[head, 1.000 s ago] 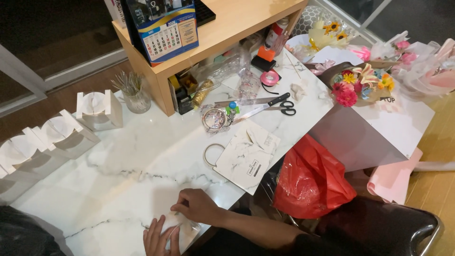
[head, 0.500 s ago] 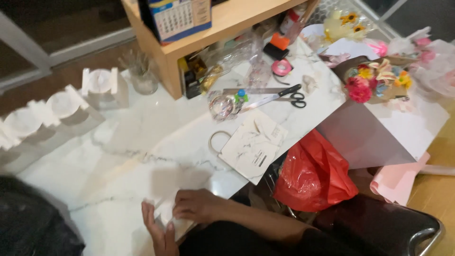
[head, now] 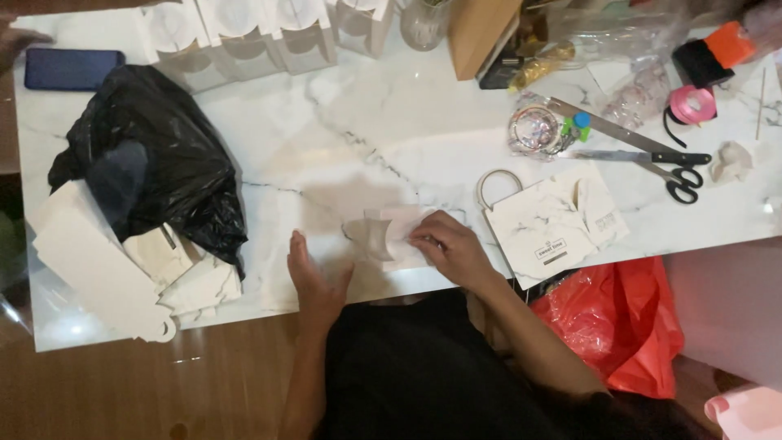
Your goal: Folding and taping cardboard and plastic pieces to assemble small cake or pastry boxes on a counter.
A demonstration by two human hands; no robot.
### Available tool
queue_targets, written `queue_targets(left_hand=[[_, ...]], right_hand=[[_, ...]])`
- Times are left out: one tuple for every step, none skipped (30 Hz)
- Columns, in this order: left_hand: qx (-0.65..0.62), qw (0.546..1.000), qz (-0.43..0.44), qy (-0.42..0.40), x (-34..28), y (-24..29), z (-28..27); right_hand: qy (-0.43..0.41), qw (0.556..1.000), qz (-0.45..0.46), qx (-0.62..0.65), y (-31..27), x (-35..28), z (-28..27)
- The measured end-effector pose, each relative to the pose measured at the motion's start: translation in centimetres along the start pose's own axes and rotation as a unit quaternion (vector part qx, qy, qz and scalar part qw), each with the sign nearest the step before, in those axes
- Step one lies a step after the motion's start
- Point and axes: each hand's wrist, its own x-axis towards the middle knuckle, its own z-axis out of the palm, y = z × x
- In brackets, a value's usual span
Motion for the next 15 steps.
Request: queue_targets(left_hand=[[0.003,1.000,-0.005,0.005,-0.3,-0.4,-0.1],[0.052,0.998,-0.027,0.014,-0.6,-0.8,-0.2],[0.099,0.994,-0.048,0.022,-0.8,-1.2,-0.2],[0.101,0.993,-0.052,0.027,-1.0,-1.0,-0.3],[0.106,0.992,-0.062,-0.002,-1.1,-0.8,-0.3],[0.111,0.991,-0.071,-0.031,-1.1,-0.6,-0.4],[0.113,0.990,-0.076,-0.026,-1.2,-0.6,-0.3],[0.156,0.985,-0.065,-0.027,-1.2,-0.6,-0.1],[0.200,0.978,-0.056,-0.030,-1.1,-0.5,0.0],[0.201,0.977,-0.062,-0.026,-1.0,-0.3,0.0],[0.210,0.976,-0.060,-0.023,-0.9,-0.2,0.0],[0.220,0.974,-0.058,-0.019,-0.7,-0.1,-0.1],[0.222,0.973,-0.062,-0.016,-0.7,0.0,0.0],[0.228,0.971,-0.067,-0.008,-0.5,0.1,0.1],[0.234,0.970,-0.071,0.000,-0.4,0.1,0.1]], right_hand=[[-0.007,1.000,-0.003,0.003,0.0,0.7,-0.3],[-0.005,1.000,-0.004,-0.005,0.0,1.3,-0.5],[-0.003,1.000,-0.006,-0.014,-0.1,2.0,-0.8],[-0.009,1.000,-0.009,-0.012,-0.4,2.8,-1.0],[0.002,1.000,-0.006,-0.013,-0.8,3.7,-1.2],[0.014,1.000,-0.002,-0.013,-1.1,4.6,-1.4],[0.008,1.000,-0.006,-0.011,-1.0,5.2,-1.4],[0.008,1.000,-0.018,-0.019,-0.8,5.9,-1.4],[0.008,0.999,-0.029,-0.025,-0.6,6.7,-1.5],[0.001,0.999,-0.032,-0.023,-0.6,7.4,-1.3],[0.007,0.999,-0.039,-0.023,-0.6,8.1,-1.1],[0.012,0.999,-0.046,-0.023,-0.6,8.7,-0.9],[0.007,0.999,-0.049,-0.021,-0.7,9.5,-0.5],[0.012,0.998,-0.056,-0.015,-0.7,10.4,-0.2],[0.018,0.998,-0.062,-0.010,-0.8,11.2,0.2]])
